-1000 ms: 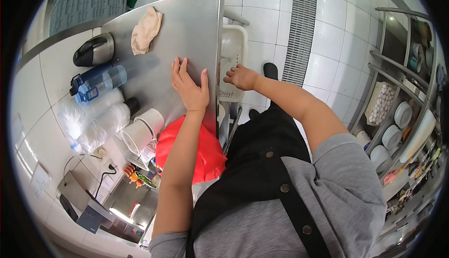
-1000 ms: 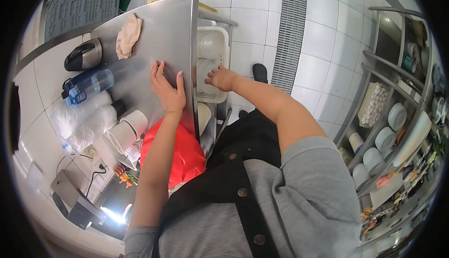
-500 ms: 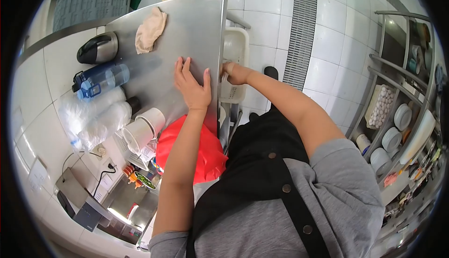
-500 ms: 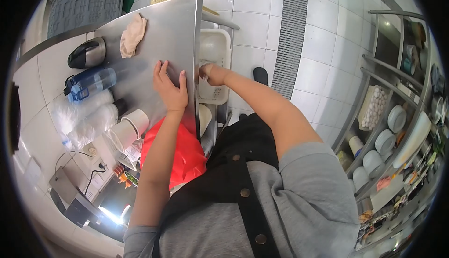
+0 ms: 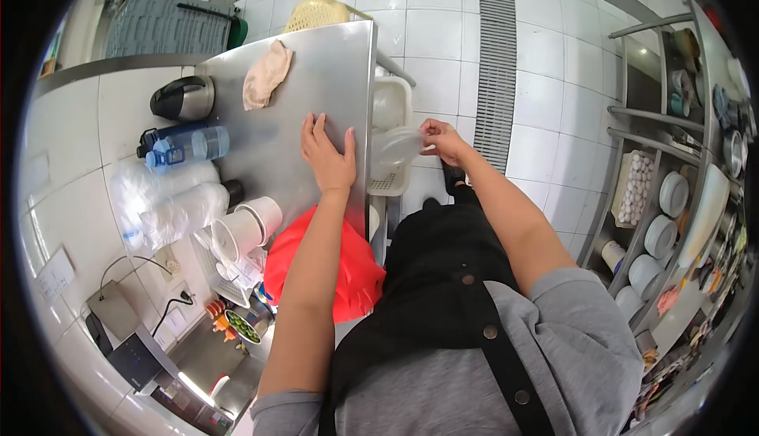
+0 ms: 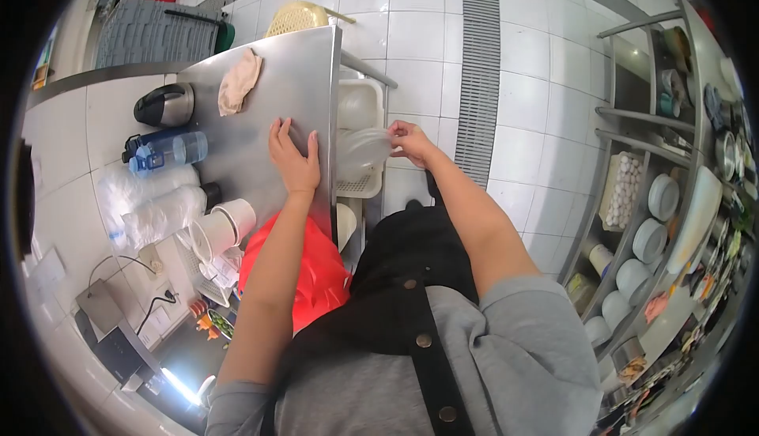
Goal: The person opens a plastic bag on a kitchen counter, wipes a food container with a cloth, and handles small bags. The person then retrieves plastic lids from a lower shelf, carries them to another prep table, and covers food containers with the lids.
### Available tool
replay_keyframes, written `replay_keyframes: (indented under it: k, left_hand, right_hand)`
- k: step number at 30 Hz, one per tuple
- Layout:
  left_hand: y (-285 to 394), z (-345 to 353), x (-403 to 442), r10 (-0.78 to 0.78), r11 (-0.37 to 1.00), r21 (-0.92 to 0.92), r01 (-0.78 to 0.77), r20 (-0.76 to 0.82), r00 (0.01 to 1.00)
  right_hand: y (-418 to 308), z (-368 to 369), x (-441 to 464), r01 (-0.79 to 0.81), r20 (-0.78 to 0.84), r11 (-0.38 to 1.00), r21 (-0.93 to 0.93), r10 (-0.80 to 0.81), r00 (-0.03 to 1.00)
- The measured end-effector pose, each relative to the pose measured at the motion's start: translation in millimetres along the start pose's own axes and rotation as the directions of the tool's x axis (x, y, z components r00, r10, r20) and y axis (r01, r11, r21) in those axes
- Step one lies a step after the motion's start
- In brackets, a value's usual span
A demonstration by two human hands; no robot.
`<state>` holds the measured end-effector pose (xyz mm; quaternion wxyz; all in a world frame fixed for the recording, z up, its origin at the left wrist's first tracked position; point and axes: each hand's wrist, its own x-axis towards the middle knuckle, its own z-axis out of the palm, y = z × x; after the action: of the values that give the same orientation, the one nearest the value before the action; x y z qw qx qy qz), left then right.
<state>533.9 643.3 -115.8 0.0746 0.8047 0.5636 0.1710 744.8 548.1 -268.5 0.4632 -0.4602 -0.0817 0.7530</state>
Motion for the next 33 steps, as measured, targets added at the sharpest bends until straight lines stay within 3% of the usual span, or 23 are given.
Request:
replay_keyframes:
  k: [7, 10, 12, 14, 16, 19, 20, 23, 26, 29, 31, 33]
  left_hand:
    - [-18.0, 12.3, -6.1, 0.033, 0.995, -0.089, -0.037, -0.05, 0.998]
    - [-14.8, 12.6, -2.0, -0.063, 0.982, -0.173, 0.077, 0.083, 0.994]
    - [2.5, 0.2, -9.3, 0.246, 0.847, -0.532, -0.021, 0.355, 0.902]
    - [48.8, -24.6, -42.2, 0.483, 0.687, -0.721, -0.087, 0.364, 0.796]
    - [81.6, -49.9, -68.2, 0.537, 0.658, -0.749, -0.077, 0.395, 0.745]
    - [111.1, -74.1, -99.7, 0.484, 0.458, -0.889, -0.014, 0.236, 0.843]
    - [120.8, -89.7, -108.2, 0.478, 0.566, -0.816, -0.112, 0.214, 0.852]
    - [118.3, -79.2, -120.8, 0.479, 0.634, -0.717, -0.29, 0.069, 0.875]
    - [106.6, -52.9, -119.2, 0.294, 0.476, -0.874, 0.102, 0.267, 0.918]
    - [95.3, -30.5, -118.9, 0.247, 0.257, -0.919, 0.298, 0.36, 0.9]
    - [98.8, -37.1, -122.8, 0.227, 0.237, -0.879, 0.414, 0.464, 0.856]
    - [99.8, -33.2, -129.6, 0.233, 0.273, -0.878, 0.394, 0.458, 0.858]
  right_hand:
    - [11.7, -16.5, -72.5, 0.137, -0.062, 0.943, 0.304, -0.124, 0.99]
    - [8.4, -8.3, -116.7, 0.209, -0.084, 0.908, 0.363, -0.191, 0.978]
    - [18.8, -10.6, -134.8, 0.247, -0.055, 0.89, 0.383, -0.245, 0.968]
    - [24.4, -4.2, -159.3, 0.264, -0.04, 0.871, 0.414, -0.272, 0.961]
    - [25.3, 8.6, -186.8, 0.259, -0.016, 0.848, 0.462, -0.284, 0.959]
    - [41.1, 16.7, -202.5, 0.26, 0.041, 0.781, 0.568, -0.343, 0.938]
    - [46.0, 21.4, -207.9, 0.263, 0.035, 0.791, 0.552, -0.338, 0.941]
    - [37.9, 51.8, -242.3, 0.263, 0.038, 0.81, 0.524, -0.33, 0.943]
    - [37.8, 73.0, -269.6, 0.285, 0.078, 0.802, 0.525, -0.379, 0.922]
    - [49.2, 49.4, -269.1, 0.223, 0.081, 0.756, 0.615, -0.343, 0.936]
    - [50.9, 46.5, -281.4, 0.32, -0.111, 0.815, 0.483, -0.305, 0.946]
    - [49.6, 43.8, -294.9, 0.357, -0.145, 0.81, 0.465, -0.328, 0.933]
